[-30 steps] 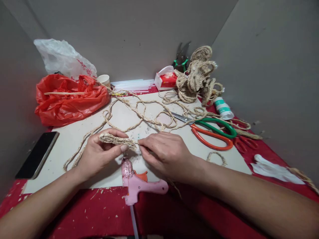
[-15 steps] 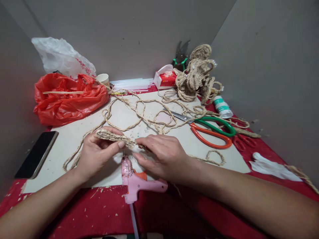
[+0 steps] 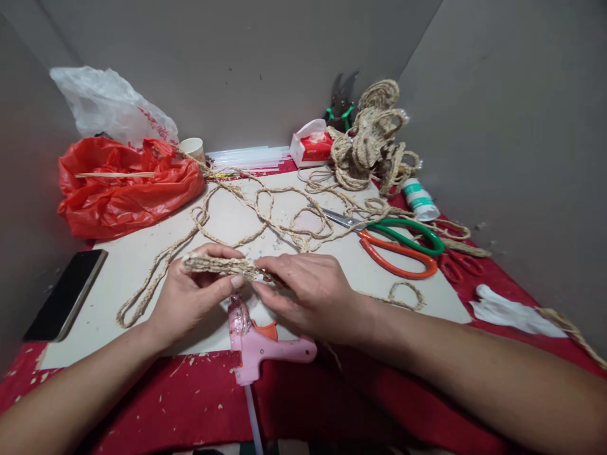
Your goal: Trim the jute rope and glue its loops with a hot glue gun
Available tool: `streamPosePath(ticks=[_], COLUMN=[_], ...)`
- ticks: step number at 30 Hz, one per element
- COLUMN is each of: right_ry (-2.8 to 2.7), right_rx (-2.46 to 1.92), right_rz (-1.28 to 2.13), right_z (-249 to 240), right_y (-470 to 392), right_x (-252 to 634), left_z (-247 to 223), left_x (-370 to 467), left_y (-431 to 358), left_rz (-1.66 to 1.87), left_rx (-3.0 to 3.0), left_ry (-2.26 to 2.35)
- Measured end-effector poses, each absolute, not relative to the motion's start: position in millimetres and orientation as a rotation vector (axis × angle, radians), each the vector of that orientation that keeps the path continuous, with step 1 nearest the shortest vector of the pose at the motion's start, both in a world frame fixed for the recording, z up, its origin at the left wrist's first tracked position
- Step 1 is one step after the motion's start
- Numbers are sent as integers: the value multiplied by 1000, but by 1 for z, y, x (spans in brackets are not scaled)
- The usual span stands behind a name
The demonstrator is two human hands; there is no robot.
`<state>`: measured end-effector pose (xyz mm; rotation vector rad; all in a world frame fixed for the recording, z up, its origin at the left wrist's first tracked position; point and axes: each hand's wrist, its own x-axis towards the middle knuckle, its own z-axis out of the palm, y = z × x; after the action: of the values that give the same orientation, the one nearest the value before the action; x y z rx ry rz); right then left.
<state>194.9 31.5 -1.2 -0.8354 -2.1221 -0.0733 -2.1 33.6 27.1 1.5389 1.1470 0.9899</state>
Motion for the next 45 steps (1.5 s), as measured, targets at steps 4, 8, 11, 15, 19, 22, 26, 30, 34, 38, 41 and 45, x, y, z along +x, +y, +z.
streamPosePath(ticks=[4,8,11,15,19,22,26,30,34,38,41,45], right_ry=[-2145,-2127,-2125,-2094,-2082,-2102,-2140,-2242,-2343,-2376,-2349,-2253], right_rx=[-811,-790,-787,-757,-783,-807,-822,-849,-772,-681,-658,-675], right_rz=[-106,-115,-86,-14,22,13,-129,-218,-158,-74,-66,-88], right_z=[-1,-2,-2,-2,0,3,6,8,9,7,5,15], right_y=[32,34,34,34,34,37,46,52,49,44,44,42], right_x=[195,195,195,194,194,197,206,211,207,202,200,204], left_z=[27,27,27,26,27,29,32,37,37,33,32,33], left_x=[-2,-2,-1,1,2,-1,-14,-21,-12,-1,1,-5], left_y=[34,32,31,29,28,31,47,60,51,36,33,40], left_rz=[985,983,1010,1035,1021,915,825,875,700,588,616,771], left_rx=[1575,1572,1564,1560,1587,1577,1493,1374,1395,1364,1312,1301], left_ry=[1173,1176,1177,1186,1197,1120,1049,1013,1050,1030,1014,1056])
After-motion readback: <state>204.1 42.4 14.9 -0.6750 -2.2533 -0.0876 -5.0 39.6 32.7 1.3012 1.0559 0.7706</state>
